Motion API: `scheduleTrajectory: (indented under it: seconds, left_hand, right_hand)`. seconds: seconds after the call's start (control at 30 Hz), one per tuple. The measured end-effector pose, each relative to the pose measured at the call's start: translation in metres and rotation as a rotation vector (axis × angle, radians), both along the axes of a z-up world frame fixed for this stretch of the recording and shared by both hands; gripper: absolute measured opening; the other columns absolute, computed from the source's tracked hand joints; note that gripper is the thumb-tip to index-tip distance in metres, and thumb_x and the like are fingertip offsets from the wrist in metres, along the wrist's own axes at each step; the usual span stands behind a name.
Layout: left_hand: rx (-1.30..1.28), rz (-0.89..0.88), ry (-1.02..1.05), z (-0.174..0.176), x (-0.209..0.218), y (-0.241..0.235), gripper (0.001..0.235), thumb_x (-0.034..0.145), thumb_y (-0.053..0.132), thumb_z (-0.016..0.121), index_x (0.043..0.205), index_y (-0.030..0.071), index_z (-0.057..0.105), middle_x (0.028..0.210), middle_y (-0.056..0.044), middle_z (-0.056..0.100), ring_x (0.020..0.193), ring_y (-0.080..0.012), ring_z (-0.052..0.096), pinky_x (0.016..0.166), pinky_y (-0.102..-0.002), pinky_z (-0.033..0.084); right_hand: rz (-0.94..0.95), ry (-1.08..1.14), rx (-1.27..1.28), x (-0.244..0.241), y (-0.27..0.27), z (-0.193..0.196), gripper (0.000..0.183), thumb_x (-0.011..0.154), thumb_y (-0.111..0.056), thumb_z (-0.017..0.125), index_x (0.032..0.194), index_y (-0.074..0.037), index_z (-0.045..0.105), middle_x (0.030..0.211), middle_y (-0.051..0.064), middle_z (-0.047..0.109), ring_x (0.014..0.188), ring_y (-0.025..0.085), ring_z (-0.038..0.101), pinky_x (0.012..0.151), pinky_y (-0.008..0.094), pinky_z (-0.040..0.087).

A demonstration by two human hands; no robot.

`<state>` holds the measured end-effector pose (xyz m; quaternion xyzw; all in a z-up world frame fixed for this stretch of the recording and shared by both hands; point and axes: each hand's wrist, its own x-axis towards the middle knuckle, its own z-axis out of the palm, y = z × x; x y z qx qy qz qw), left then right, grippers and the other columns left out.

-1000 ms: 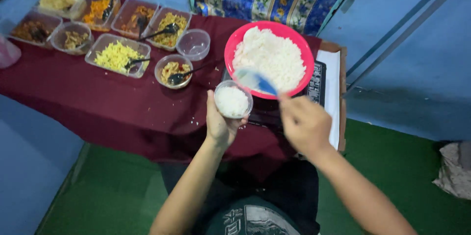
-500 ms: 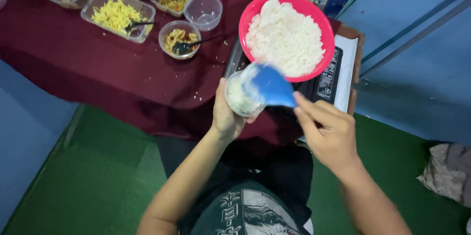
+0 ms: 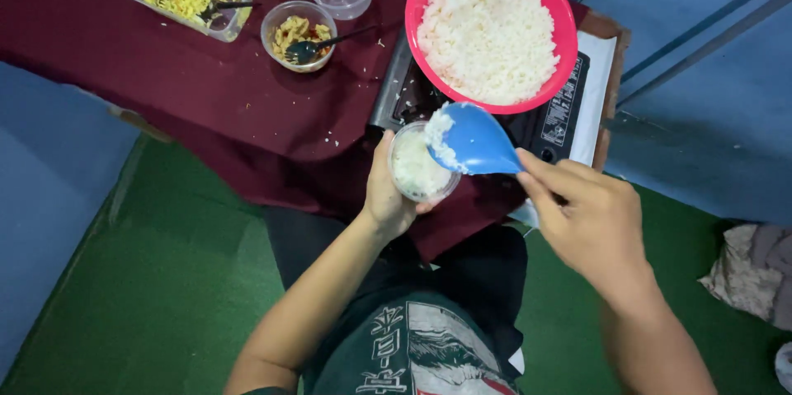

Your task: Scooping cooked rice from a large bowl into a small plastic cup using a spatula and packing it down.

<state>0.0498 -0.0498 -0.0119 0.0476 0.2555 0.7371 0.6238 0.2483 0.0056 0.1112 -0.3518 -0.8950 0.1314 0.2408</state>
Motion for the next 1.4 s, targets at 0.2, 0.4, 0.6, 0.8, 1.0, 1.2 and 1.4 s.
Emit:
scheduleTrajectory:
  seconds: [0.2,0.4,0.6,0.8,1.0,1.2,1.4]
  left_hand:
    - [0.105,-0.056,-0.016,-0.006,0.001,0.001,0.067,0.104,0.063,0.031,0.101,0.005,0.064,0.056,-0.021,0.057,0.029,-0.0249,0.047,0.022,-0.026,0.037]
    - [0.111,-0.069,-0.048,-0.027,0.004,0.004,0.069,0.101,0.068,0.036,0.102,0.005,0.064,0.057,-0.019,0.057,0.030,-0.0236,0.045,0.022,-0.026,0.035]
    - [0.101,-0.141,-0.053,-0.028,0.004,-0.002,0.079,0.101,0.065,0.032,0.131,-0.005,0.055,0.094,-0.023,0.065,0.044,-0.0192,0.041,0.028,-0.023,0.025]
    - [0.153,-0.137,-0.009,-0.023,0.001,-0.002,0.079,0.102,0.063,0.033,0.133,-0.007,0.054,0.092,-0.024,0.065,0.046,-0.0193,0.041,0.030,-0.024,0.024]
    - [0.107,-0.102,-0.020,-0.025,0.001,-0.001,0.077,0.101,0.058,0.028,0.134,-0.007,0.054,0.091,-0.028,0.064,0.046,-0.0269,0.047,0.031,-0.027,0.028]
    - [0.035,-0.067,-0.001,-0.023,-0.002,0.001,0.072,0.101,0.054,0.029,0.126,-0.006,0.061,0.072,-0.021,0.062,0.046,-0.0297,0.054,0.032,-0.031,0.037]
    - [0.154,0.011,-0.072,-0.038,0.000,-0.001,0.064,0.099,0.047,0.038,0.135,-0.001,0.059,0.104,-0.020,0.069,0.063,-0.0274,0.057,0.034,-0.030,0.038]
  right_hand:
    - [0.051,-0.039,-0.254,-0.014,0.008,0.005,0.028,0.093,-0.012,0.071,0.114,-0.025,0.083,0.062,0.013,0.065,0.055,0.032,0.062,0.057,0.040,0.049]
    - [0.063,-0.084,-0.298,-0.013,0.001,0.006,0.029,0.092,-0.010,0.071,0.115,-0.023,0.083,0.061,0.015,0.066,0.056,0.033,0.064,0.056,0.041,0.048]
    - [0.125,-0.087,-0.008,-0.003,0.001,0.014,0.022,0.100,-0.013,0.073,0.121,-0.012,0.080,0.071,0.000,0.062,0.058,0.014,0.055,0.058,0.029,0.039]
    - [0.009,-0.361,0.190,0.006,0.009,-0.001,0.025,0.102,-0.031,0.070,0.125,-0.030,0.082,0.072,-0.011,0.064,0.059,0.013,0.057,0.044,0.034,0.034]
    - [-0.036,0.008,-0.206,-0.003,0.002,0.019,0.025,0.104,-0.010,0.064,0.125,-0.006,0.077,0.101,0.006,0.079,0.085,0.013,0.068,0.076,0.028,0.047]
    - [0.089,-0.043,-0.131,-0.008,-0.001,-0.012,0.023,0.097,-0.014,0.073,0.119,-0.012,0.080,0.075,-0.001,0.070,0.059,0.013,0.054,0.058,0.028,0.043]
    - [-0.096,0.008,-0.275,0.000,-0.011,-0.003,0.025,0.100,-0.011,0.067,0.122,-0.007,0.077,0.105,0.009,0.080,0.079,0.013,0.069,0.072,0.028,0.051]
